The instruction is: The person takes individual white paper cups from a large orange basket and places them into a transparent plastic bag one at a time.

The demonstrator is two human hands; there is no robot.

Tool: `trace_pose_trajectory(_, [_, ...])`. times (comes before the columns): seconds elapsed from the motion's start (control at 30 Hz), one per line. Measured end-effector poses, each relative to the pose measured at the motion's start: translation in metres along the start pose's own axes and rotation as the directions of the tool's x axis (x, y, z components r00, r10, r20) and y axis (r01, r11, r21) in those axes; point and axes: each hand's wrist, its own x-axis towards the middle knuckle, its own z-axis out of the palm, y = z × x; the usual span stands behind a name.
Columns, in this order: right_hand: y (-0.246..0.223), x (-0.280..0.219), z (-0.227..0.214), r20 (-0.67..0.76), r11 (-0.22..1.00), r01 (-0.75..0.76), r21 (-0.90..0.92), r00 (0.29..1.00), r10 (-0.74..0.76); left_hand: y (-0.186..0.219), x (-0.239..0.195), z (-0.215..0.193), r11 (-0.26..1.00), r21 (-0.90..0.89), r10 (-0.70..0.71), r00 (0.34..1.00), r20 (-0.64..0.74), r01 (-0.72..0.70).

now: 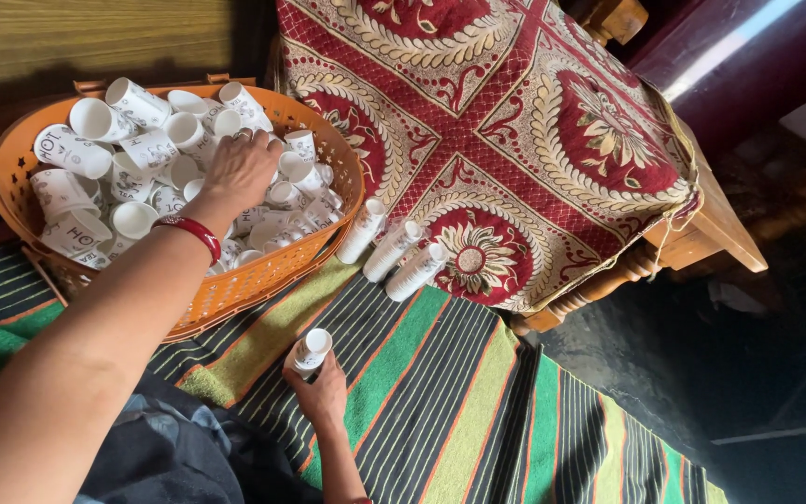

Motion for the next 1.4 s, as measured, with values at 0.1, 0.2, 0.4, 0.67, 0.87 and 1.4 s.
trace_pose_trajectory(0.1, [-0.007,-0.003,-0.005,0.018,1.0,-0.016,0.026,1.0,0.015,-0.002,0.002,0.01,0.998,-0.06,-0.028,0.999,-0.024,0.027])
trace_pose_trajectory(0.2, [-0.007,-0.003,-0.005,0.018,1.0,-0.015,0.009,1.0,0.014,0.001,-0.001,0.008,0.989,-0.099,-0.107,0.991,0.08,0.115])
trace_pose_trajectory(0.4, [-0.006,-0.003,-0.005,0.025,1.0,-0.007,-0.007,1.0,0.007,0.019,-0.005,-0.021,0.839,-0.543,-0.179,0.934,-0.308,-0.018])
trace_pose_trajectory(0.67, [0.004,0.001,0.001,-0.02,0.997,0.064,0.03,0.998,-0.064,0.085,-0.206,-0.109,0.623,-0.706,-0.238,0.779,-0.581,-0.336])
trace_pose_trajectory(0.87, [0.003,0.0,0.0,-0.018,0.997,0.07,0.041,0.997,-0.069,0.119,-0.234,-0.043,0.472,-0.825,-0.251,0.85,-0.464,-0.311])
trace_pose_trajectory(1.4, [0.008,0.002,0.004,-0.012,0.998,0.043,0.045,0.999,-0.042,0.144,-0.224,0.024,0.616,-0.76,0.011,0.967,-0.255,-0.207])
